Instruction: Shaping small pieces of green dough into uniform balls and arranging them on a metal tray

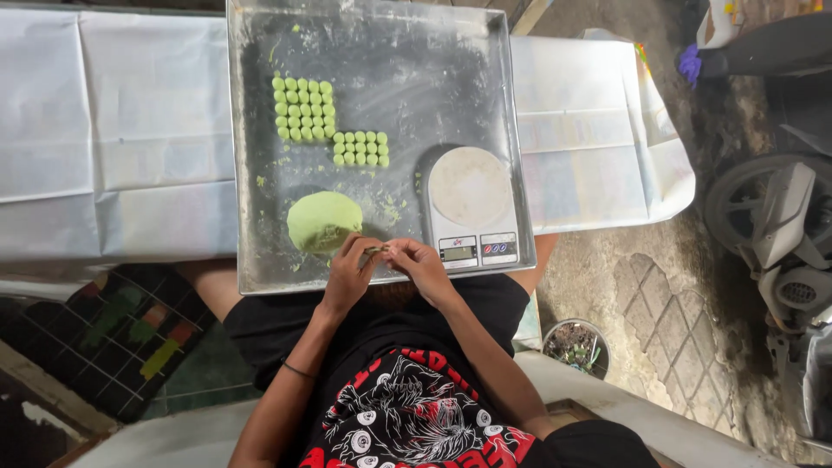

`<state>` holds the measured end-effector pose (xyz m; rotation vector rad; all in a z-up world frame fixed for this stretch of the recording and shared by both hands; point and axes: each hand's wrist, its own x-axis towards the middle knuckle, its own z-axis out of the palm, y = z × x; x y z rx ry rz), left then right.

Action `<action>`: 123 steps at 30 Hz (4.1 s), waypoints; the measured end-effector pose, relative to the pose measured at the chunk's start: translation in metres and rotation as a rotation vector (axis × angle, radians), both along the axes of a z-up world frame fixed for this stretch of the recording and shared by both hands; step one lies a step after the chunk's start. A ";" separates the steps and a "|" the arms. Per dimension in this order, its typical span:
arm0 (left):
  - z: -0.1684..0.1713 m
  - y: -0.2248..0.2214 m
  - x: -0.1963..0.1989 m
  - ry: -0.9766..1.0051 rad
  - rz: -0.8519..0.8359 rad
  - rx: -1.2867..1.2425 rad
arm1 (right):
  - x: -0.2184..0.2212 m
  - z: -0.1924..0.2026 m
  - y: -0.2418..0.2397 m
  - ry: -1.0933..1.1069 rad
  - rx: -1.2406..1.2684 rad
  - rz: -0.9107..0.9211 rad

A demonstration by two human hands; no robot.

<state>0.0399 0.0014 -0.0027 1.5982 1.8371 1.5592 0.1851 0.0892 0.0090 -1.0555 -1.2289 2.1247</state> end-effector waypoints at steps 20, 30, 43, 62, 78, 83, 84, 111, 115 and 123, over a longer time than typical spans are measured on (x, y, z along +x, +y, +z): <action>-0.013 0.003 -0.012 -0.356 -0.127 -0.041 | -0.006 0.013 -0.008 0.012 0.179 -0.004; -0.028 0.008 -0.014 -0.625 -0.212 -0.116 | -0.002 -0.022 -0.003 0.081 0.179 0.007; -0.021 0.009 -0.019 -0.889 -0.424 -0.105 | -0.003 -0.034 -0.010 0.265 0.204 -0.022; -0.010 0.004 -0.004 -0.787 -0.133 -0.024 | -0.039 0.067 0.005 0.157 0.256 -0.088; 0.023 0.001 0.009 0.513 -0.284 -0.118 | 0.019 0.055 0.101 0.215 0.219 0.026; 0.009 0.008 0.011 0.584 -0.251 -0.147 | 0.016 0.043 0.130 0.205 0.326 0.172; 0.009 0.013 0.012 0.588 -0.241 -0.150 | 0.015 0.042 0.132 0.211 0.326 0.181; 0.006 0.049 -0.023 -0.714 -0.303 0.050 | -0.030 0.054 0.027 0.066 0.549 -0.300; -0.022 0.038 -0.027 -0.944 -0.430 0.056 | -0.034 0.057 0.016 0.006 0.816 -0.223; -0.045 0.034 -0.028 -1.062 -0.444 -0.084 | -0.028 0.048 0.005 0.097 0.530 -0.068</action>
